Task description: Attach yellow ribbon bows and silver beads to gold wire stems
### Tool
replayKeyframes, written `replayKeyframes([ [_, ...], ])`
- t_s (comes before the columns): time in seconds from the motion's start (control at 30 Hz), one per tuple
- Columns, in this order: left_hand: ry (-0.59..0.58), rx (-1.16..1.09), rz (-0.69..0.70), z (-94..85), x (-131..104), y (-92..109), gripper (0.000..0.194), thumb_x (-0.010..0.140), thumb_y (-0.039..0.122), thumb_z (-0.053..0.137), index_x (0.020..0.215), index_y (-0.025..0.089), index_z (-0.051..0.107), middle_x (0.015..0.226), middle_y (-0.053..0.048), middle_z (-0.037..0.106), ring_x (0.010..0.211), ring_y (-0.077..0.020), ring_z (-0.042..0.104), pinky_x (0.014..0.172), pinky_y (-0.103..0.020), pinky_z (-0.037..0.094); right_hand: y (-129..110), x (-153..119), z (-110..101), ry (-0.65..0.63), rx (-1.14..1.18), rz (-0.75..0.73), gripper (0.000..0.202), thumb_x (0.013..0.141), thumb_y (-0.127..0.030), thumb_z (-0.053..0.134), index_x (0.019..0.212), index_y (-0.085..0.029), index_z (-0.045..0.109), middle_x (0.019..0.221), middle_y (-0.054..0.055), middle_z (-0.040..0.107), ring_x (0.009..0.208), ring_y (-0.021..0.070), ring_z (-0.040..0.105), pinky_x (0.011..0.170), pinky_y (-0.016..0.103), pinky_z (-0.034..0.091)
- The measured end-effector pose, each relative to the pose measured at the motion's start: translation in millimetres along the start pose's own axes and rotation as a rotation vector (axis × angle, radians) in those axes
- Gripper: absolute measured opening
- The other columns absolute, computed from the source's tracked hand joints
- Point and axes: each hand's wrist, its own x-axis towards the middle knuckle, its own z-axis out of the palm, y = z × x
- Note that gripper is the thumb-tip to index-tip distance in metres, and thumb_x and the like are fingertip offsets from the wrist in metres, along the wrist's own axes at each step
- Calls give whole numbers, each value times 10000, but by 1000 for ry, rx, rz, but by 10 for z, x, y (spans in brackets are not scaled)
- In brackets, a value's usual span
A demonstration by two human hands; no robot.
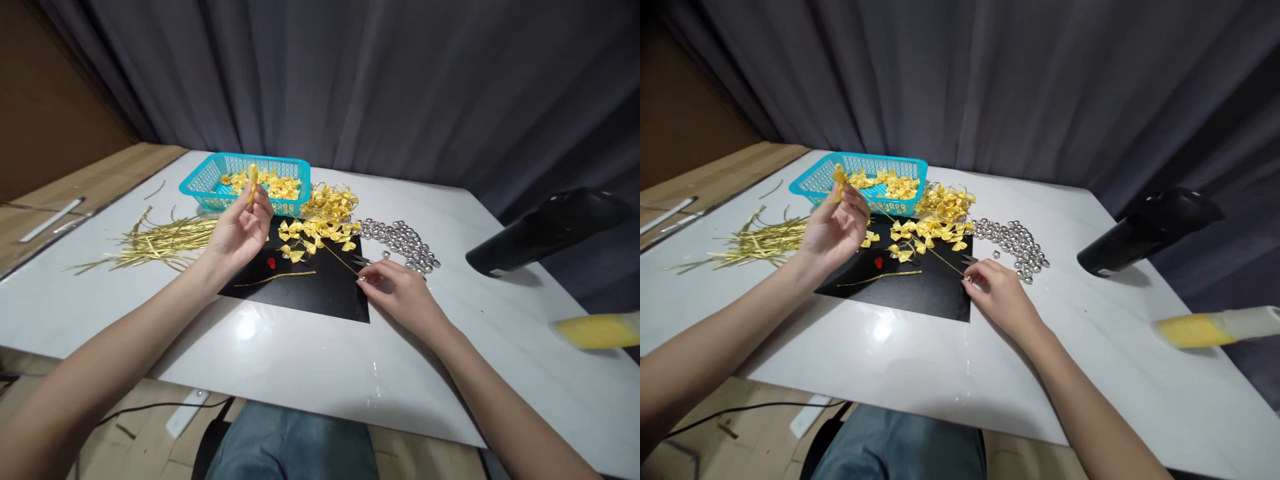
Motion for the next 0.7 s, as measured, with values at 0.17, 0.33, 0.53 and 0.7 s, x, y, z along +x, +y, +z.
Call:
replayKeyframes([
  [0.17,8,35,31,24,-23,-11,362,1027,206,401,760,138,636,676,3,643,580,-6,618,560,-31,496,-26,6,14,19,85,70,68,847,-221,611,827,-198,672,783,41,702,688,184,668,668,311,526],
  [0.33,1,77,77,13,-69,-2,385,1011,174,419,715,148,663,656,1,637,537,-1,596,515,-12,467,-16,8,58,65,106,119,83,825,-248,628,835,-194,690,779,46,722,686,192,676,666,320,538],
  [0.53,-36,130,101,-147,-82,35,364,963,220,521,632,175,666,544,30,588,390,2,515,376,-17,390,-3,15,74,86,92,124,124,823,-260,620,845,-185,716,790,56,723,680,194,673,670,327,540],
  [0.7,-72,106,47,-191,-94,41,282,901,184,615,622,183,652,532,49,585,375,10,513,364,-3,377,10,16,66,101,61,137,121,821,-254,609,827,-197,715,777,50,717,674,198,669,669,337,537],
])
